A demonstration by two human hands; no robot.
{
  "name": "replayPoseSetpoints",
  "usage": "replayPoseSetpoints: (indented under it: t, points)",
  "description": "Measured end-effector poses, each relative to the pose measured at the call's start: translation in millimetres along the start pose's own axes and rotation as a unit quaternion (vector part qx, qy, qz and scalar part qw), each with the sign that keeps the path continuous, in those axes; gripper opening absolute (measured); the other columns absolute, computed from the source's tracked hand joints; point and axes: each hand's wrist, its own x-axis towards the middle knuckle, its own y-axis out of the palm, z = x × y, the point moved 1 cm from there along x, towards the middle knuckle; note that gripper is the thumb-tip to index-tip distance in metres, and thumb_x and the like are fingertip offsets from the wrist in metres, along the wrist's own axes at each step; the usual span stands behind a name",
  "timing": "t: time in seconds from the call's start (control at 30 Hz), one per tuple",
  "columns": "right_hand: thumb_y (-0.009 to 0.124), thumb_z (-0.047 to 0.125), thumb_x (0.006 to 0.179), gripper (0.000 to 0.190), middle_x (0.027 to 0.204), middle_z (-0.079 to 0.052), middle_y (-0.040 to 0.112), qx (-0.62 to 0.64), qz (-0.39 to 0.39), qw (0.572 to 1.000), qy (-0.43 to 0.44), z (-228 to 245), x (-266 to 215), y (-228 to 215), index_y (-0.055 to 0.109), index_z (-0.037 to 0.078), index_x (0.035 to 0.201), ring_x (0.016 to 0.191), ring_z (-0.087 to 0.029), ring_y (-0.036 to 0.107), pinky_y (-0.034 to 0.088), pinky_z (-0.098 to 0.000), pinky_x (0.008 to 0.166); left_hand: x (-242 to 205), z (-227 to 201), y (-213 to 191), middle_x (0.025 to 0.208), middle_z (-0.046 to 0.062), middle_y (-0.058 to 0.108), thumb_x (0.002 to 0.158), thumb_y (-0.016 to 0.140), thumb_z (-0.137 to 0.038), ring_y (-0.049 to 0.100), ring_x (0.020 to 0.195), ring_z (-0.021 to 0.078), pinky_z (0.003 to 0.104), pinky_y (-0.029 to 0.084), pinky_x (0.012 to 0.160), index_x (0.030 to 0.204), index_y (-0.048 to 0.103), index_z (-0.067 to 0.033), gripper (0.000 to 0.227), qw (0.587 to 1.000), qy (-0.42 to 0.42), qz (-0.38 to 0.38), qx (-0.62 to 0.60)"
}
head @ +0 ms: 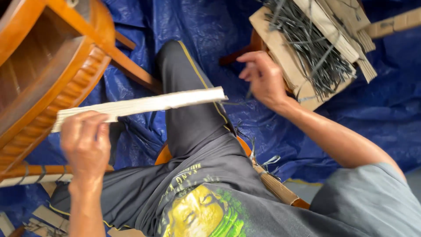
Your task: Wrapping wooden chairs with protective materials and plastic ties for transport or storage.
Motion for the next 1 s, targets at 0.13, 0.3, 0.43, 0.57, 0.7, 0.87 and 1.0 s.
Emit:
replayPoseSetpoints:
  t: [0.13,0.3,0.43,0.57,0.7,0.87,1.0]
  points:
    - [0.046,-0.02,0.091,0.035,0.095,-0.014,0.064,-0.169,-0.079,0.982,0.0,-81.5,-31.2,-116.0,0.067,-0.001,0.11,0.076,-0.018,0.074,0.051,-0.0317,0.059,52.3,-67.4,44.8,0.11,0.008,0.067,0.084,0.078,0.005,0.064,0.108,0.0304,0.044,0.049,0.097,0.106,0.071,-0.0071,0.026,0.996,0.074,0.018,-0.051]
    - [0.063,-0.007,0.1,0.017,0.102,-0.017,0.063,-0.379,-0.165,0.91,0.015,-144.8,-62.7,-227.1,0.067,0.0,0.115,0.078,-0.029,0.068,0.051,-0.043,0.071,111.4,-155.8,110.0,0.102,0.009,0.066,0.087,0.073,0.001,0.063,0.103,0.0309,0.044,0.048,0.093,0.104,0.073,-0.0075,0.019,0.979,0.157,0.05,-0.12]
    - [0.068,-0.004,0.092,0.024,0.099,-0.019,0.062,-0.46,-0.163,0.872,0.01,-155.7,-72.4,-257.6,0.068,-0.001,0.116,0.08,-0.036,0.064,0.048,-0.0472,0.067,151.5,-210.0,174.8,0.102,0.008,0.065,0.088,0.068,0.001,0.062,0.104,0.0293,0.043,0.046,0.095,0.104,0.072,-0.0049,0.017,0.963,0.208,0.08,-0.149]
    - [0.064,-0.004,0.091,0.024,0.105,-0.017,0.065,-0.465,-0.212,0.858,0.06,-218.1,-108.0,-299.8,0.067,0.002,0.113,0.09,-0.037,0.066,0.05,-0.049,0.076,183.7,-249.0,231.6,0.101,0.007,0.064,0.092,0.064,0.002,0.06,0.106,0.0284,0.046,0.042,0.104,0.105,0.072,-0.0065,0.018,0.95,0.255,0.101,-0.149]
    - [0.066,-0.002,0.089,0.024,0.107,-0.016,0.07,-0.484,-0.26,0.828,0.111,-254.7,-133.7,-325.0,0.068,0.001,0.112,0.094,-0.036,0.069,0.052,-0.0482,0.077,213.4,-283.3,275.7,0.106,0.007,0.064,0.093,0.06,0.002,0.057,0.116,0.0274,0.052,0.032,0.12,0.108,0.073,-0.006,0.021,0.943,0.295,0.093,-0.124]
    - [0.078,0.017,0.094,0.027,0.1,-0.013,0.074,-0.339,-0.316,0.846,0.263,-354.0,-169.1,-339.3,0.068,0.001,0.114,0.088,-0.028,0.073,0.051,-0.0405,0.067,215.5,-320.1,312.0,0.142,0.015,0.05,0.092,0.06,0.003,0.045,0.141,0.0353,0.058,0.025,0.124,0.137,0.058,-0.0068,0.047,0.947,0.316,0.059,-0.029]
    - [0.077,0.026,0.104,0.026,0.105,-0.002,0.076,0.075,-0.389,0.817,0.419,-367.5,-176.6,-332.7,0.068,0.007,0.12,0.087,-0.009,0.077,0.041,-0.0234,0.05,170.1,-302.9,364.7,0.167,0.025,0.022,0.089,0.057,0.015,0.036,0.151,0.0423,0.05,0.038,0.122,0.164,0.031,-0.0088,0.083,0.942,0.267,0.192,-0.065]
